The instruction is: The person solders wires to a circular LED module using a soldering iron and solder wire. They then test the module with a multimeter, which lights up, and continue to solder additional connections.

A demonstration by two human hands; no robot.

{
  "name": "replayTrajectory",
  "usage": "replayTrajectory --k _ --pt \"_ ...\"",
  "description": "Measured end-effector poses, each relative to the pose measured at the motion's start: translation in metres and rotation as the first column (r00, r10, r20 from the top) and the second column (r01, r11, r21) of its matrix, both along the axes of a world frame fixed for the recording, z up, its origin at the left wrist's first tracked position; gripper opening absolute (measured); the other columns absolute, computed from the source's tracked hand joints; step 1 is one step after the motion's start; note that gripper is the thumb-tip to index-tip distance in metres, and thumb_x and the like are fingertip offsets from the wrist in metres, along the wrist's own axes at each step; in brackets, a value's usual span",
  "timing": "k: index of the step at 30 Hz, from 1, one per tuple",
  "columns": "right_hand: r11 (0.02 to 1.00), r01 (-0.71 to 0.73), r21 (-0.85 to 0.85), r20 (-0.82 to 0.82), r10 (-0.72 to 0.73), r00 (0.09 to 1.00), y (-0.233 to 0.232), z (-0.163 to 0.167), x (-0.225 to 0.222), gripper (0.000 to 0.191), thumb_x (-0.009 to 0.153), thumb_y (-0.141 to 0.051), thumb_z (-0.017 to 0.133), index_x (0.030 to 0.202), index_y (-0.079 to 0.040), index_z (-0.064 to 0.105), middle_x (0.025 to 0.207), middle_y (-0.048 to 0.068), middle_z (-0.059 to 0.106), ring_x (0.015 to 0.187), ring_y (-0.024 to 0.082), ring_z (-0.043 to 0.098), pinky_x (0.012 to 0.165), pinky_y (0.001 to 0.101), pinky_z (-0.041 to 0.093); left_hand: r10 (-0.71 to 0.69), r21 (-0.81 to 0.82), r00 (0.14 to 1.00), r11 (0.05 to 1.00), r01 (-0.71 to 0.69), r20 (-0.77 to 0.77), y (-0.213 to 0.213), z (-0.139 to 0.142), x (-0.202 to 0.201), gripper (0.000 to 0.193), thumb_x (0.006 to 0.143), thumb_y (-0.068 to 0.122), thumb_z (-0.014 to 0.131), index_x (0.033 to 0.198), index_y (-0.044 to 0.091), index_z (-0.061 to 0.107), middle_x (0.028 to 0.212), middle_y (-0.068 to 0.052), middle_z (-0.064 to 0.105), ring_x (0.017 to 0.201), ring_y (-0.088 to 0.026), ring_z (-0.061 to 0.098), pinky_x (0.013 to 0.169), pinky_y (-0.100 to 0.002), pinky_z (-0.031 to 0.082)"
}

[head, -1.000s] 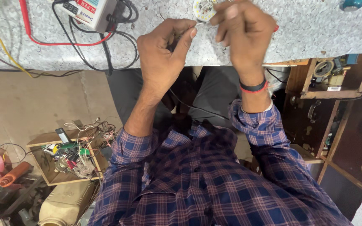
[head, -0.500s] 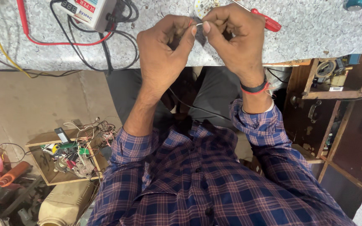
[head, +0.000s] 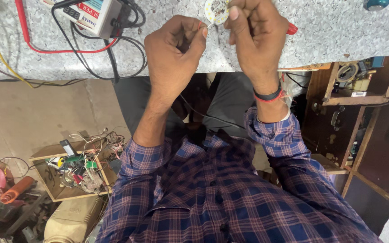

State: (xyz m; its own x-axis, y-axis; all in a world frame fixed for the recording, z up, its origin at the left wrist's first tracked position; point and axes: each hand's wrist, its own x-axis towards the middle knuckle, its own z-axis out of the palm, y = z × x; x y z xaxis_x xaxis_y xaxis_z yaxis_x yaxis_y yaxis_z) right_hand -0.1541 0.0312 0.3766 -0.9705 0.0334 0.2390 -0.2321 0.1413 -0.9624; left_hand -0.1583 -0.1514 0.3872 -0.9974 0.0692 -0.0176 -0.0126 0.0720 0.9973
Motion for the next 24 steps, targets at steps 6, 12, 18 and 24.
replayTrajectory --k 6,12,18,24 --pt "0.801 0.259 0.539 -0.174 -0.195 0.965 -0.014 0.009 0.002 0.029 0.097 -0.003 0.083 0.124 -0.005 0.074 0.083 0.006 0.056 0.066 0.015 0.051 0.061 0.0322 0.041 0.075 -0.206 0.982 0.972 -0.111 -0.172 0.005 0.006 0.004 0.010 0.098 0.011 0.076 0.103 0.003 0.072 0.085 -0.003 0.077 0.069 -0.007 0.072 0.062 -0.024 0.054" --pt "0.767 0.143 0.625 -0.154 -0.058 0.986 -0.007 0.021 0.006 0.045 0.087 -0.012 0.095 0.125 -0.006 0.073 0.090 0.005 0.056 0.075 0.017 0.056 0.065 0.0301 0.048 0.046 -0.435 0.903 0.865 -0.249 -0.427 0.011 0.008 0.011 0.011 0.097 0.011 0.079 0.104 0.007 0.071 0.100 -0.004 0.073 0.083 -0.022 0.073 0.073 -0.032 0.058" --pt "0.828 0.033 0.560 -0.072 0.009 0.997 0.009 0.018 0.009 0.044 0.083 -0.008 0.096 0.120 -0.004 0.072 0.095 0.005 0.056 0.081 0.015 0.058 0.071 0.0279 0.051 -0.069 -0.478 0.897 0.863 -0.166 -0.437 0.005 0.003 0.011 0.015 0.096 0.007 0.079 0.107 0.009 0.069 0.117 -0.003 0.071 0.093 -0.023 0.073 0.080 -0.033 0.059" --pt "0.829 -0.028 0.559 0.013 0.025 1.000 0.018 0.020 0.003 0.056 0.083 -0.007 0.094 0.132 -0.003 0.070 0.097 0.006 0.057 0.080 0.015 0.056 0.070 0.0283 0.049 -0.150 -0.481 0.914 0.875 -0.055 -0.378 0.002 0.001 0.001 0.016 0.095 0.007 0.080 0.104 0.009 0.068 0.120 0.000 0.072 0.088 -0.020 0.073 0.075 -0.032 0.057"
